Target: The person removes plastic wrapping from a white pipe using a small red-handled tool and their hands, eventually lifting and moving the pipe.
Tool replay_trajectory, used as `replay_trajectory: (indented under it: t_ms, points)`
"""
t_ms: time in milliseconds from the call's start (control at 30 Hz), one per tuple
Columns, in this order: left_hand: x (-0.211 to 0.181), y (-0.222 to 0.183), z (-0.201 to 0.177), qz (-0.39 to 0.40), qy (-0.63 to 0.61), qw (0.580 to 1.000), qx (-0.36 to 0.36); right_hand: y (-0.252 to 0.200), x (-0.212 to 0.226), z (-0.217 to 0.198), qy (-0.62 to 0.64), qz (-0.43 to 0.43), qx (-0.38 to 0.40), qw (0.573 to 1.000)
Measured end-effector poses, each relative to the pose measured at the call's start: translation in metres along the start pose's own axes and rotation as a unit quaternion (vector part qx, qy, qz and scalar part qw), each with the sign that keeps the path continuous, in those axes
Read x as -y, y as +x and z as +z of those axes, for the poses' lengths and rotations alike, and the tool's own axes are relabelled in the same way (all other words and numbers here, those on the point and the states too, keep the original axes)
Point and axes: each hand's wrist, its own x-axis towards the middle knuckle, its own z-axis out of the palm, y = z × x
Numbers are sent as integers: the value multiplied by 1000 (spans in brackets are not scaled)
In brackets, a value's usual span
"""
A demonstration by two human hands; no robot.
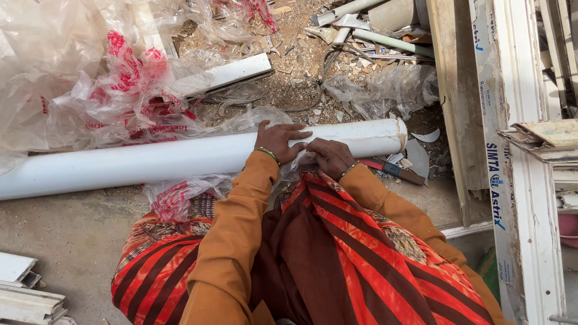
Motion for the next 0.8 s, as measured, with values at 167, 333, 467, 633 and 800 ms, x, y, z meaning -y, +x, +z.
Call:
replay_trajectory:
  t_ms: [167,333,467,633,800]
  points:
    - [6,2,4,30,46,997,-56,-23,-10,27,97,14,-69,993]
    - [11,16,3,-10,56,998,-15,-71,-28,35,21,-74,-26,997]
    - [16,32,2,-11,81,997,-16,-134,-36,55,-59,-67,5,996]
    - [6,38,2,-16,125,992,15,-156,-56,-24,-40,84,-117,989]
    - [-7,58,19,84,55,995,4,-58,-35,-40,-193,-96,-103,971]
